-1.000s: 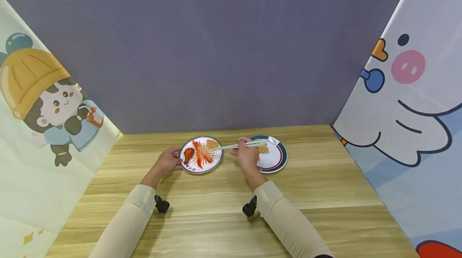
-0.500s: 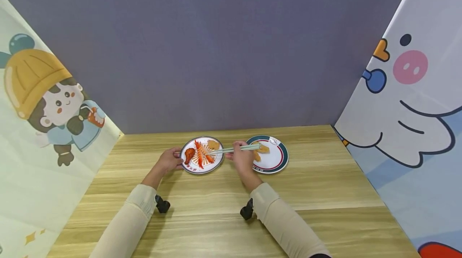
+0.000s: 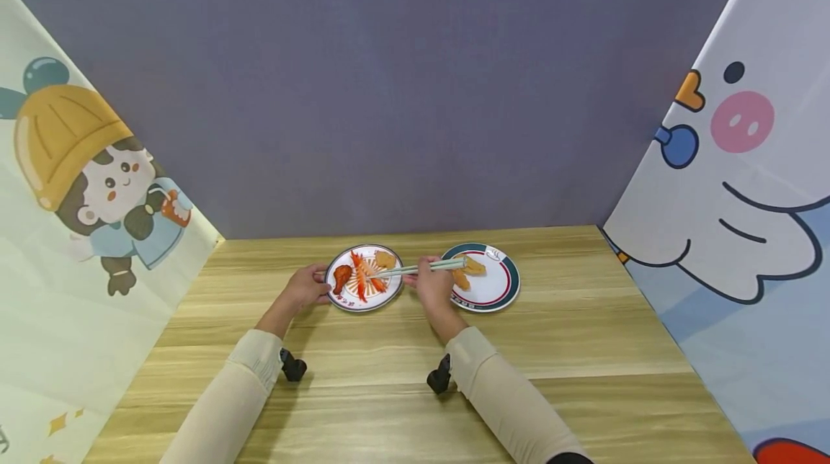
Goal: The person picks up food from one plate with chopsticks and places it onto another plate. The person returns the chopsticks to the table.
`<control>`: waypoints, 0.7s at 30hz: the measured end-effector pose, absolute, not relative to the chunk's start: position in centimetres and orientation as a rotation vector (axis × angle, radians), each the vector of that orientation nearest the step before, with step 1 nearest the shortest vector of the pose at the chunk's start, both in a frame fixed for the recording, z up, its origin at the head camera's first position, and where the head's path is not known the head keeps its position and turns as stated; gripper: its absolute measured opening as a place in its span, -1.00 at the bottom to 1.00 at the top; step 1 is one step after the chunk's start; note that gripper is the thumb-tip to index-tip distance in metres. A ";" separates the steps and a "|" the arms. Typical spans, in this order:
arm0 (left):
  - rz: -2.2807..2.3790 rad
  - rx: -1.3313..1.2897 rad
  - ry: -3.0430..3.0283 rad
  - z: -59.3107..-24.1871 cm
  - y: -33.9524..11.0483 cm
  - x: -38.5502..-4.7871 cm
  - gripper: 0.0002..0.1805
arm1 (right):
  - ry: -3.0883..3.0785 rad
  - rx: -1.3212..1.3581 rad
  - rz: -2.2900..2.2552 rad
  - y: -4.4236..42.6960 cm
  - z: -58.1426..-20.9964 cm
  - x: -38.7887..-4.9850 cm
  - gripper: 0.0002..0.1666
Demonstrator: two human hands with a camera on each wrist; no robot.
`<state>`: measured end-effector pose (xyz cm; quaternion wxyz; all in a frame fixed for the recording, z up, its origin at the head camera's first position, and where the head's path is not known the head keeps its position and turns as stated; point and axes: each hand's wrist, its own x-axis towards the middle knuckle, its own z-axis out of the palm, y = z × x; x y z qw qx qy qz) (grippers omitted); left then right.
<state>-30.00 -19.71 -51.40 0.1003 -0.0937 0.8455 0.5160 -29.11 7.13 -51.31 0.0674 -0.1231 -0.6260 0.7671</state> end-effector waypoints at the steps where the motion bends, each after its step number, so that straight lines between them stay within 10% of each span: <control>1: 1.525 -0.271 2.501 -51.3 -19.7 -30.0 -0.38 | -1.880 -0.374 2.311 7.2 -51.3 -29.1 -0.70; 21: 1.545 -0.279 2.494 -51.3 -19.5 -30.0 -0.39 | -1.782 -0.513 2.341 9.2 -50.1 -29.3 -0.73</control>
